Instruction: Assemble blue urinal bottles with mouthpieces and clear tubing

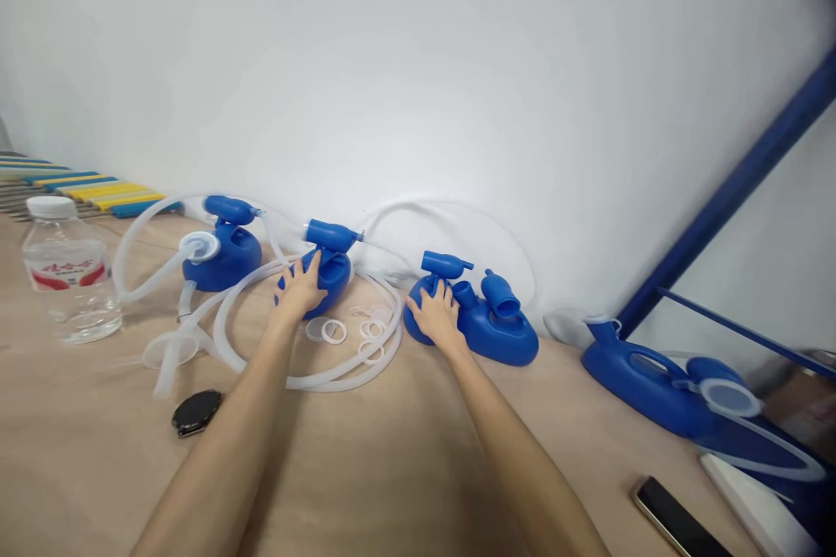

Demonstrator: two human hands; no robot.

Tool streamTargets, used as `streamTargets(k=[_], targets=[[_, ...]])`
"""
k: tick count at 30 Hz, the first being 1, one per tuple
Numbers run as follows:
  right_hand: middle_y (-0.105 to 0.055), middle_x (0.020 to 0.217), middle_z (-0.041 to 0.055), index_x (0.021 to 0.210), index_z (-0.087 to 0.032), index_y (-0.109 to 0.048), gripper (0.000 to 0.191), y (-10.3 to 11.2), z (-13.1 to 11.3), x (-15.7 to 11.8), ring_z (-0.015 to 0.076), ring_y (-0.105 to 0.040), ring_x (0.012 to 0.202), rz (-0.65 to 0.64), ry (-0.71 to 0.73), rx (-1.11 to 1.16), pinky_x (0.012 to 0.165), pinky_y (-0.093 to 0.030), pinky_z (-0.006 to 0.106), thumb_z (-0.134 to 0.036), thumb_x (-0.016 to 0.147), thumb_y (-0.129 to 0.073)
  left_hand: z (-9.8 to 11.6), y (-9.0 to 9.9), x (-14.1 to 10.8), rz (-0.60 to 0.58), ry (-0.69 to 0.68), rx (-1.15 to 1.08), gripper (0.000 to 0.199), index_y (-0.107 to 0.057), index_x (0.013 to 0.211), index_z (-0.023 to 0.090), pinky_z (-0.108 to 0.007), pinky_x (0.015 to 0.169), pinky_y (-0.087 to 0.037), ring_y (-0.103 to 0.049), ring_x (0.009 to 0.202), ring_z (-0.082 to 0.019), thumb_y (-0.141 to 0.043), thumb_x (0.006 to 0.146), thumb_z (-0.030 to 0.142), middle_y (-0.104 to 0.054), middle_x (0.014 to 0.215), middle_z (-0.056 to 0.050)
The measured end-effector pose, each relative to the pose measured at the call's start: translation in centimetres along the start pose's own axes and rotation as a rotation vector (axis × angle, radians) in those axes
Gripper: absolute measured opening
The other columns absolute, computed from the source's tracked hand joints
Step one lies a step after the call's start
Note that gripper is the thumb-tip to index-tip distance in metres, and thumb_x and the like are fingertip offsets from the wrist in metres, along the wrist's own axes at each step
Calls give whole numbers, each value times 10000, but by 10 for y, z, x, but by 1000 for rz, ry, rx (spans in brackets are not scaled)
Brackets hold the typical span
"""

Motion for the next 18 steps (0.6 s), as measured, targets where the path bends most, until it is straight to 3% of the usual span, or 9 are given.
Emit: streamTargets(k=[3,7,12,15,18], targets=[[-302,1651,211,1269,-200,-655,353,6,18,-16,445,-441,1398,-8,17,-75,1098,-365,648,-401,988,-582,-1,7,1,-13,-20,53,961,-213,1646,365,-704,1146,-292,-175,1552,-479,-678,810,284,-213,1706,-168],[-431,1530,167,1070,-218,-680,297,28,28,-41,360,-556,1296,24,71,-88,977,-502,502,-425,1036,-470,-9,18,-3,25,15,112,872,-250,1640,349,-689,1110,-335,-256,1513,-511,-621,854,283,-214,1686,-212],[-592,1192,83,835,-233,-597,304,67,51,-70,244,-691,928,82,75,-35,746,-532,362,-496,973,-534,9,34,-17,136,19,196,858,-204,1639,186,-643,1097,-350,-215,1509,-508,-580,878,315,-200,1639,-308],[-632,940,20,1006,-252,-580,319,86,64,-79,253,-689,838,108,48,6,683,-508,344,-544,887,-627,40,27,-25,84,-74,263,714,-425,1533,172,-609,1095,-372,-284,1476,-478,-592,846,272,-379,1553,-279],[-675,948,19,1388,-250,-433,728,99,67,-83,292,-713,896,83,49,73,753,-524,378,-569,804,-729,67,-1,-35,-108,-141,344,479,-678,1255,186,-600,1068,-418,-438,1377,-461,-708,781,247,-554,1413,-223]])
Point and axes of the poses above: each hand's wrist, its own x-axis towards the middle knuckle, its own y-axis out of the back of the hand, z = x × y, the point moved 10 cm from there along x, towards the middle knuckle
